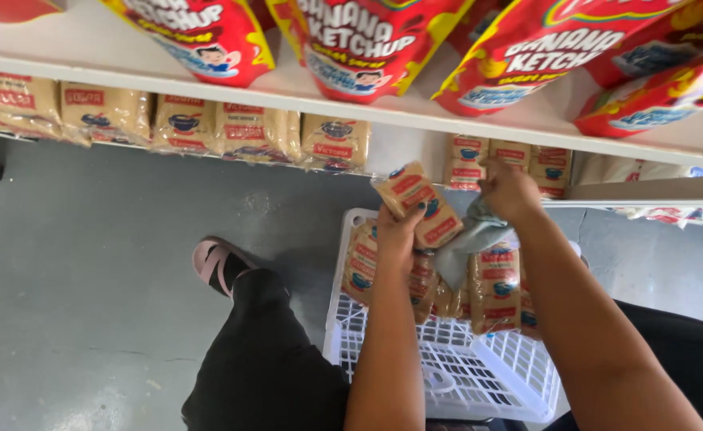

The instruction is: The recorder is cleaning bags of sugar and bottles of ketchup with a cloth and organizing them on a grocery shelf.

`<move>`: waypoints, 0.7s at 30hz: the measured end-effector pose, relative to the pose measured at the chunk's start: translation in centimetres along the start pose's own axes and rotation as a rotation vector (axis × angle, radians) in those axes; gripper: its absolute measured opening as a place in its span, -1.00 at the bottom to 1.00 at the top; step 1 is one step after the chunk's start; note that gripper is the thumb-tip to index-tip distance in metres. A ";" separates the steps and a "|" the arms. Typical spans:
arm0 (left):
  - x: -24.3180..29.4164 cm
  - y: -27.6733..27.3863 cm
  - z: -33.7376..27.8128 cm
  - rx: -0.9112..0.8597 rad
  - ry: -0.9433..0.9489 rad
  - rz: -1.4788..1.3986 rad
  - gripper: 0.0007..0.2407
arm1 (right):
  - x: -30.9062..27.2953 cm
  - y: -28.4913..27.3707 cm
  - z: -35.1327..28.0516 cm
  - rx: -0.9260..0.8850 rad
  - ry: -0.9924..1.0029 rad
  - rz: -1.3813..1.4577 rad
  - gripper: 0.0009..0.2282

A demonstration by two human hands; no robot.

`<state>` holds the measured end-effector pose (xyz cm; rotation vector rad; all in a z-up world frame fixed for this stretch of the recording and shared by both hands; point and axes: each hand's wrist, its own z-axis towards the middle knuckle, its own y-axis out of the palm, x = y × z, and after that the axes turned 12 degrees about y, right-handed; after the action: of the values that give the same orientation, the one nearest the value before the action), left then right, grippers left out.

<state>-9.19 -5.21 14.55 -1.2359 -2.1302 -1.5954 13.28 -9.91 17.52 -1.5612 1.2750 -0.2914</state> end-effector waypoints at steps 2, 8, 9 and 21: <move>0.0 0.0 0.0 0.011 -0.015 0.066 -0.56 | -2.9 0.9 -0.3 -0.078 -0.046 -0.306 -0.57; 0.4 0.5 0.2 0.096 -0.063 0.088 -0.63 | -4.1 5.4 0.8 -0.059 -0.240 -0.946 -0.58; 0.4 0.4 -0.1 0.114 -0.053 0.033 -0.64 | -3.8 5.9 0.8 -0.023 -0.250 -0.960 -0.64; 0.4 0.1 -0.5 0.101 -0.047 0.049 -0.68 | -4.7 4.1 1.1 -0.135 -0.412 -0.992 -0.77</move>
<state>-9.50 -5.41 15.05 -1.2943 -2.1625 -1.4341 9.86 -4.99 15.63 -2.1426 0.1322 -0.4682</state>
